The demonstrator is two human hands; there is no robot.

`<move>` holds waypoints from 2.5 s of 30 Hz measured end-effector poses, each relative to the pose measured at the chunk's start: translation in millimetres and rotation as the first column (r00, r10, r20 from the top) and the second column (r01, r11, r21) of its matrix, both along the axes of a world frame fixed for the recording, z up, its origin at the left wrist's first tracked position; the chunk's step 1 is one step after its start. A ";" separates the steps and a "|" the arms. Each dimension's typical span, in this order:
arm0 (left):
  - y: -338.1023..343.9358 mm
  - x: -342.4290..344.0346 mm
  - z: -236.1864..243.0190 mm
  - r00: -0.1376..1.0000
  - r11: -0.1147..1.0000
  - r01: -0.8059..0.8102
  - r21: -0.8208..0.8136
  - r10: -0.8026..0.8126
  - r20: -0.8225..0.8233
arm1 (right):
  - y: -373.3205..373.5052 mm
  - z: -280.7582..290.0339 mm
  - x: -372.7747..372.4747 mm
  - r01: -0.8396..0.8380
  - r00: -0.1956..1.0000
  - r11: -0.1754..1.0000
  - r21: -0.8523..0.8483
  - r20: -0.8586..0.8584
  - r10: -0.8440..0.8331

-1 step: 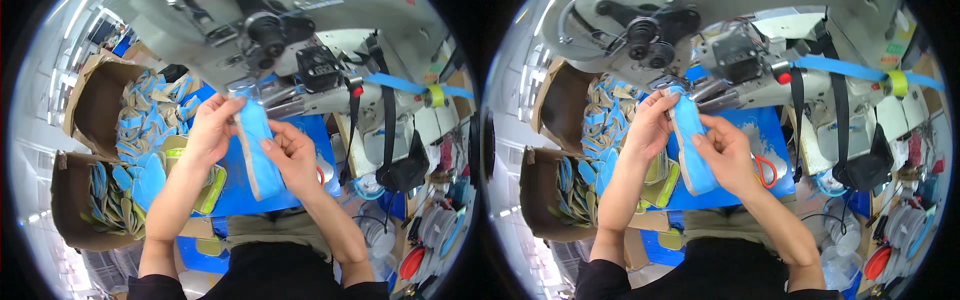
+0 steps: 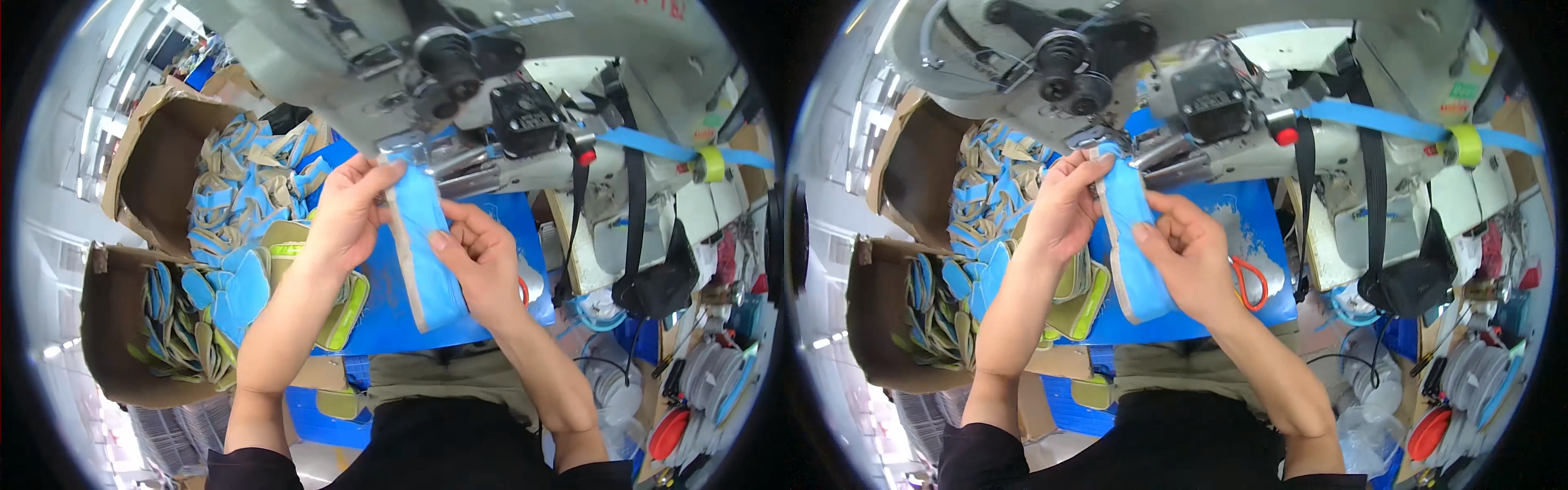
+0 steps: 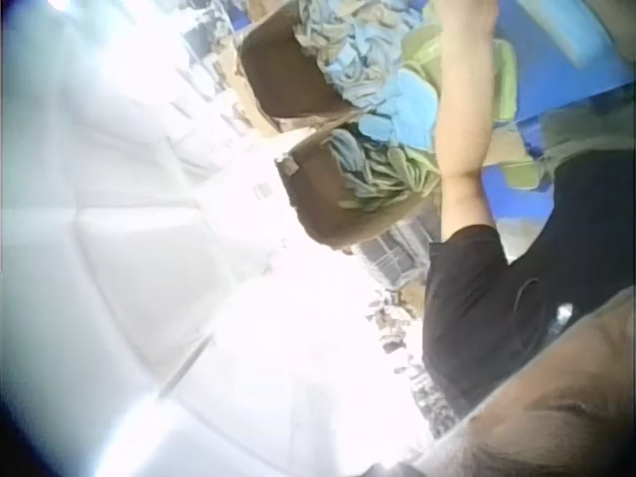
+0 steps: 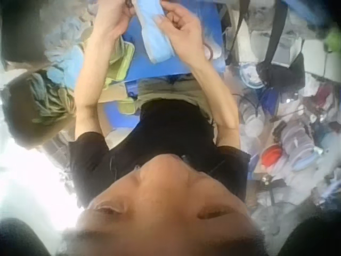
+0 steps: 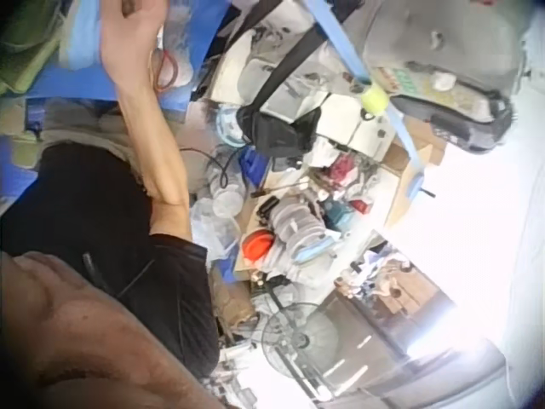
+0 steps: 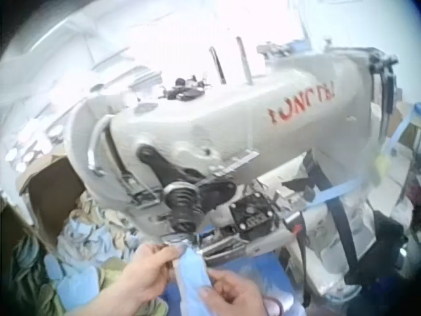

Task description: The person sews blue and beige fabric pieces using a sewing machine, then trims excess thread with scissors. They repeatedly pick up fabric pieces from a box, align them, sew them, and place the finished items into a pile.

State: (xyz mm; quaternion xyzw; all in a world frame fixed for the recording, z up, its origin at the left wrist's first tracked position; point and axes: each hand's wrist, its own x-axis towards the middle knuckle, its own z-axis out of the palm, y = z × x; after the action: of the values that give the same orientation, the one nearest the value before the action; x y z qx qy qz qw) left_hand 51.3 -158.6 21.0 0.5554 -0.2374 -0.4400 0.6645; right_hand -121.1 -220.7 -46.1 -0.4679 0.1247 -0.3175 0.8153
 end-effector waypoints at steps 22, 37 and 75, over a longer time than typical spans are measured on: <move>11.7 -24.7 -5.9 0.998 0.997 -0.046 -0.067 0.043 -0.045 | -60.1 25.2 -40.0 0.386 0.922 0.911 -0.144 0.079 -0.378; 3.0 -14.5 -12.5 0.994 0.988 -0.100 -0.121 0.093 -0.065 | -18.4 23.3 4.4 0.016 0.993 1.000 0.027 -0.114 -0.013; 10.9 -30.6 -6.2 0.988 0.984 -0.137 -0.115 0.128 -0.080 | -9.6 20.4 11.2 -0.036 0.999 0.927 0.374 -0.003 0.040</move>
State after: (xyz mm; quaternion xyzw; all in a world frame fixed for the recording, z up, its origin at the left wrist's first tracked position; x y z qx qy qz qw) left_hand 20.7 -147.6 14.8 0.5125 -0.2018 -0.3994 0.7329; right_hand -109.9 -230.3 -25.7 -0.3084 0.1782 -0.2695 0.8947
